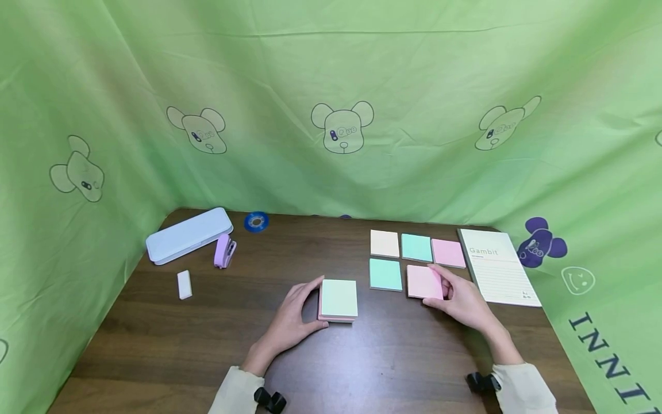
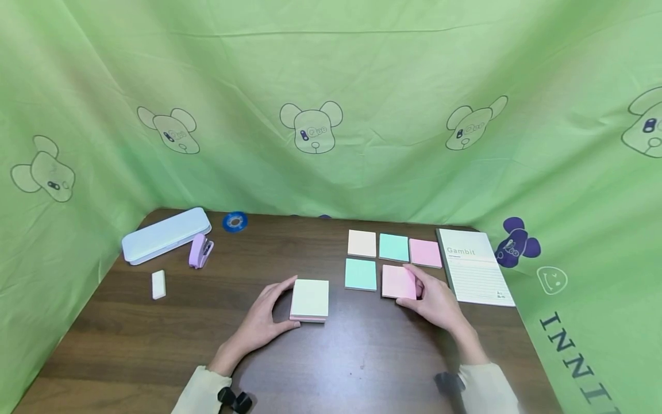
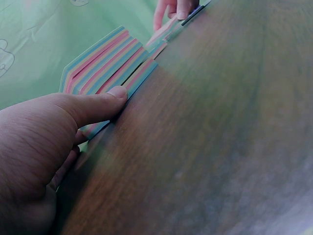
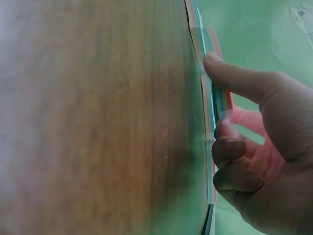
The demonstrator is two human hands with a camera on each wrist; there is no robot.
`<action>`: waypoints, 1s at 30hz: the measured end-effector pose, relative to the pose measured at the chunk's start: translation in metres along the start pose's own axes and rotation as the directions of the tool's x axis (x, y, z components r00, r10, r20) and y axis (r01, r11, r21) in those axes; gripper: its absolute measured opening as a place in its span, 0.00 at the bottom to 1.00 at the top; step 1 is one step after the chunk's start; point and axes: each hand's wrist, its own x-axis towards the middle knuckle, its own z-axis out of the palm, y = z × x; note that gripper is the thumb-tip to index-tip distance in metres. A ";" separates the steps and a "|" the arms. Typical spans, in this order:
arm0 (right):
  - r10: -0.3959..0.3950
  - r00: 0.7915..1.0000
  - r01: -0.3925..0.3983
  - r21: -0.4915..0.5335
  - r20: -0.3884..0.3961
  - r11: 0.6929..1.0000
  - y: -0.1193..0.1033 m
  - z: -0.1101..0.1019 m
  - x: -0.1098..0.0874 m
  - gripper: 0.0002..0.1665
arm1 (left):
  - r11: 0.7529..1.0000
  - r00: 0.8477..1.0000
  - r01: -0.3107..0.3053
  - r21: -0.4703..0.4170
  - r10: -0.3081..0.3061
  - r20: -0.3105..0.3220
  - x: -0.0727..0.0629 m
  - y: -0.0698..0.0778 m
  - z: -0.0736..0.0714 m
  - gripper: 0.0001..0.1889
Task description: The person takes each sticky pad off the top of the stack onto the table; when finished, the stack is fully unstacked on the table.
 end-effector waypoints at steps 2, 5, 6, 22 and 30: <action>-0.003 1.000 0.004 -0.019 0.019 1.000 0.002 0.002 0.002 0.50 | 1.000 1.000 -0.002 -0.001 0.002 -0.001 0.000 0.000 0.000 0.55; 0.000 0.999 0.001 -0.027 0.042 1.000 0.002 0.004 0.005 0.50 | 1.000 1.000 -0.007 -0.005 0.007 -0.004 0.000 -0.001 0.000 0.55; 0.009 0.999 -0.007 -0.031 0.046 0.999 0.001 0.004 0.006 0.50 | 1.000 1.000 -0.011 -0.002 0.011 -0.005 0.000 -0.001 0.000 0.55; 0.059 0.998 -0.058 -0.054 0.033 0.997 0.002 0.007 0.010 0.46 | 1.000 1.000 -0.008 -0.007 0.008 -0.004 0.000 0.001 -0.001 0.55; 0.032 0.999 -0.030 -0.042 0.037 0.999 0.001 0.007 0.010 0.45 | 1.000 1.000 -0.004 -0.004 0.005 0.001 0.000 -0.001 0.000 0.55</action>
